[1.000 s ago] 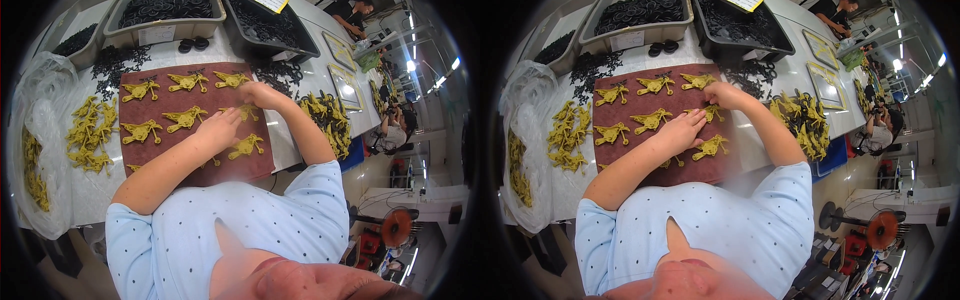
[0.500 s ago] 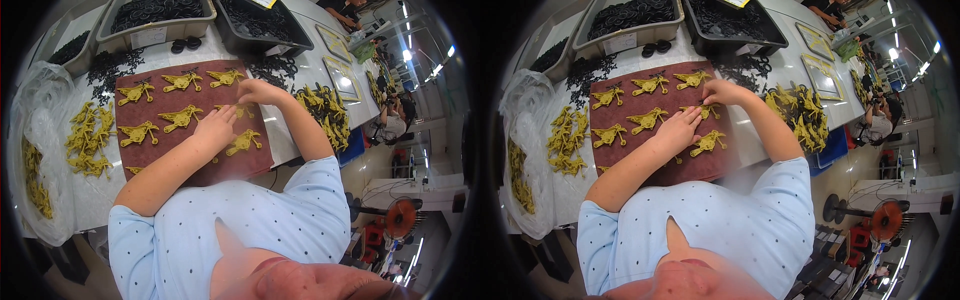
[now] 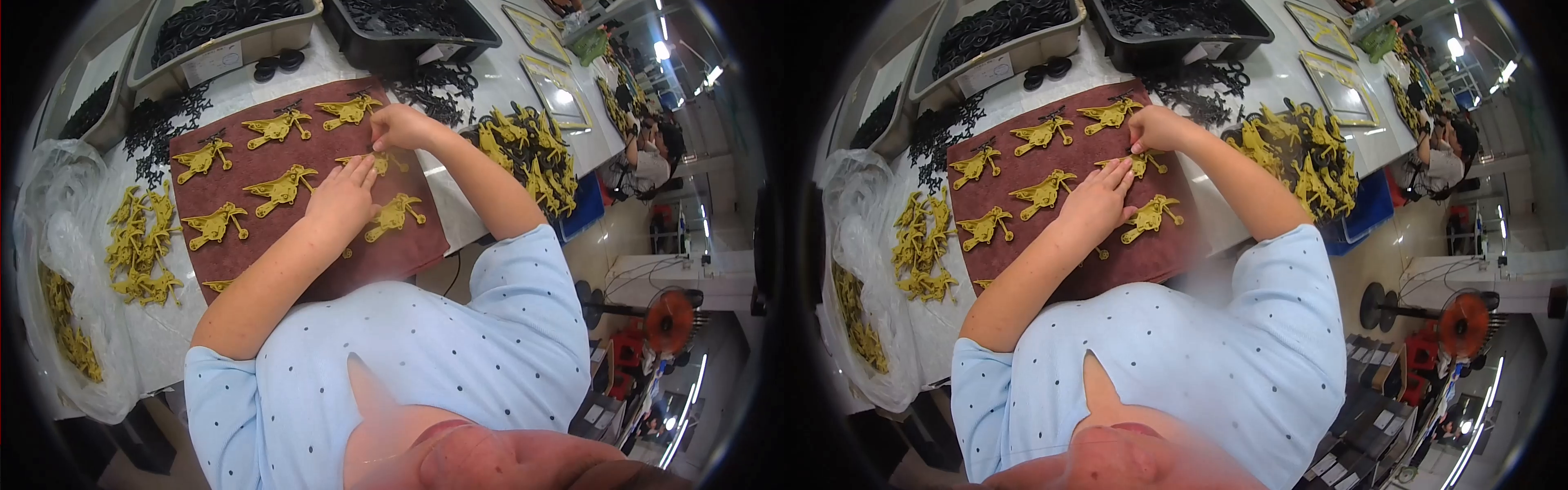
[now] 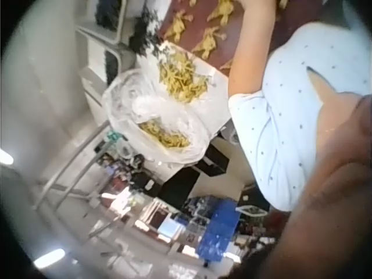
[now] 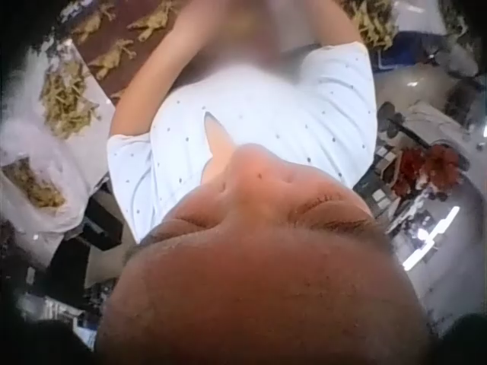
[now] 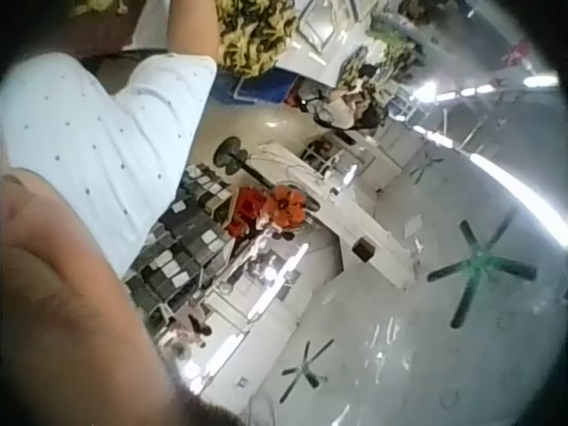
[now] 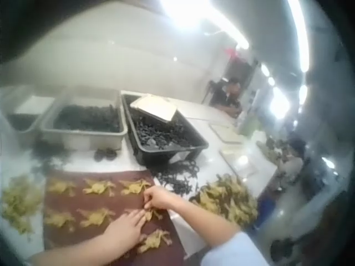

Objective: The person assembles small yellow toy motorcycle parts and black wheels by hand on a work surface.

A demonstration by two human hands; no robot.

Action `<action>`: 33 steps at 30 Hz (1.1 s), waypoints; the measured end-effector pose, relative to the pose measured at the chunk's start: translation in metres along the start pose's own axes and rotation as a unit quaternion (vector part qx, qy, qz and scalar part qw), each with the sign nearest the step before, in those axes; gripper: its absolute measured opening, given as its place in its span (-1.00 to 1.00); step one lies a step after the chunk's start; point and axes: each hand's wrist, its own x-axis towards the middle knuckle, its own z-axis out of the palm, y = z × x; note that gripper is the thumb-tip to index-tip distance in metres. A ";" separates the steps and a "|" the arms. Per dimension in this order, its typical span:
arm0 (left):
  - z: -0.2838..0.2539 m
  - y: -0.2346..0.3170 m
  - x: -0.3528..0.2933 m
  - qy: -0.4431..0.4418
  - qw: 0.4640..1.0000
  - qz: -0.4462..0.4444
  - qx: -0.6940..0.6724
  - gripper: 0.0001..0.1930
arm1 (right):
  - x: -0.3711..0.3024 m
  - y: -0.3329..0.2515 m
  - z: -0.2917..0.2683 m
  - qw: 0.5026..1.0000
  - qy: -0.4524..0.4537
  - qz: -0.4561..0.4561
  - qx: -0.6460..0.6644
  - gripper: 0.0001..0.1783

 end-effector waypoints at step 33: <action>-0.008 -0.024 0.000 0.036 0.993 0.111 0.008 -0.51 | -0.056 0.067 -0.044 0.978 0.100 0.001 -0.184 -0.81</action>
